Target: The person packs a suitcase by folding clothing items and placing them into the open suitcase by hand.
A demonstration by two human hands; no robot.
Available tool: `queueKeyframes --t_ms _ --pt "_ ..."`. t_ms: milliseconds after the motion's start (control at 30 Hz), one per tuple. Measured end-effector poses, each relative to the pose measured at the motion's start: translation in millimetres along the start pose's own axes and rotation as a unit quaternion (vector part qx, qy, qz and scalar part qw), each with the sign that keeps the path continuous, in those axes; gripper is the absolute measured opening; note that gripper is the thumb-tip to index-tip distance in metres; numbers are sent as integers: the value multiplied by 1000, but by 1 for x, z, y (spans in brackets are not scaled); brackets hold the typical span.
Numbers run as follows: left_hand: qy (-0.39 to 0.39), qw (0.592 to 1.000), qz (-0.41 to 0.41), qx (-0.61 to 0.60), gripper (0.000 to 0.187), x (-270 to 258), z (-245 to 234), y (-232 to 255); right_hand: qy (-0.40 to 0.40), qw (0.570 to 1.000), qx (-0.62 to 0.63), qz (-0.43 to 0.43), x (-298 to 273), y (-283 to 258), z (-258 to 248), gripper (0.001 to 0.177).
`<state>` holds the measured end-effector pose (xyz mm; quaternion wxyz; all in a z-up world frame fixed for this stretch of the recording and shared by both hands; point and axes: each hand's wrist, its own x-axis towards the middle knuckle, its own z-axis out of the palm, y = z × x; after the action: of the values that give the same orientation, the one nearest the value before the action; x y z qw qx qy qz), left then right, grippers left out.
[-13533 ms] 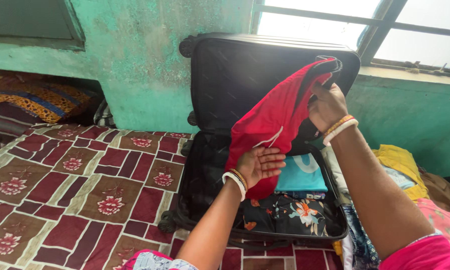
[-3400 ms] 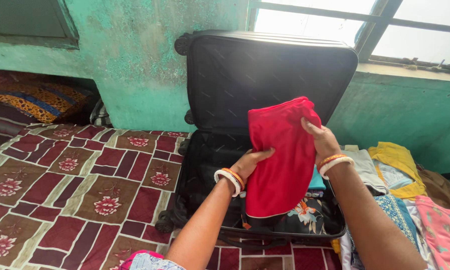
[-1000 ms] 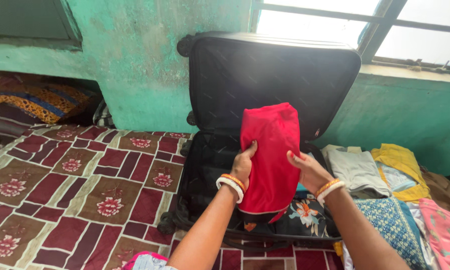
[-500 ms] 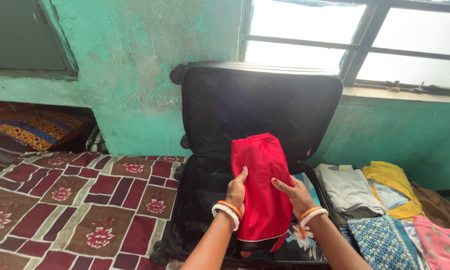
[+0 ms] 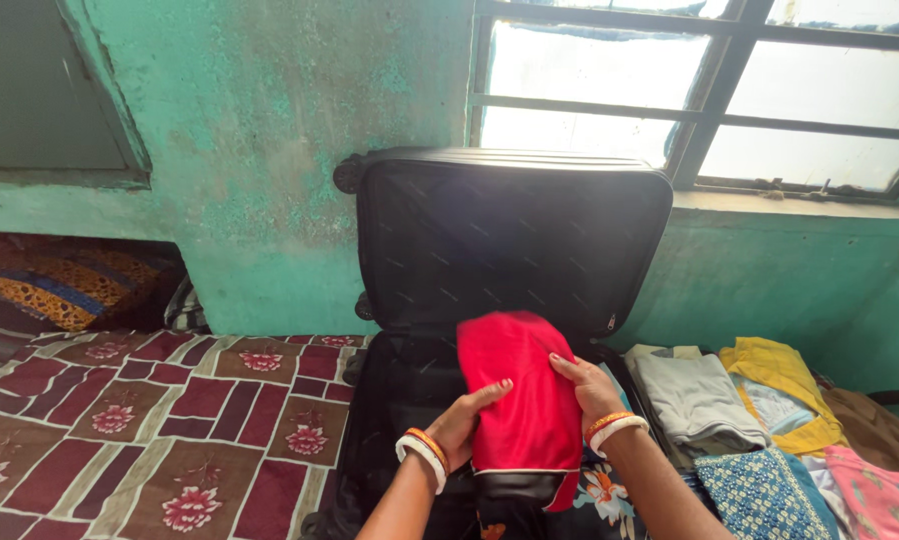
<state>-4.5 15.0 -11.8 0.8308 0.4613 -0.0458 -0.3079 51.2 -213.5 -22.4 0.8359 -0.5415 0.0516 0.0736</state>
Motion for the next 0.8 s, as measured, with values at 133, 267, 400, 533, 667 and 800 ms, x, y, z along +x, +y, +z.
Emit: queueKeyframes --t_ms 133,267,400,533,667,800 --pt "-8 1000 4 27 34 11 -9 -7 27 999 -31 14 3 -5 4 31" --pt "14 998 -17 -51 23 20 -15 -11 31 996 -31 76 -9 -20 13 36" --pt "20 993 -3 -120 24 28 -18 -9 -73 994 -52 60 -23 -20 11 43" --pt "9 991 24 -130 24 31 -17 0 -118 988 -30 95 -35 -11 1 44" --pt "-6 996 23 -90 25 33 -22 5 -129 980 -45 143 -42 -1 -1 46" --pt "4 997 27 -76 15 38 -33 -2 -176 974 -42 139 -45 12 -7 43"
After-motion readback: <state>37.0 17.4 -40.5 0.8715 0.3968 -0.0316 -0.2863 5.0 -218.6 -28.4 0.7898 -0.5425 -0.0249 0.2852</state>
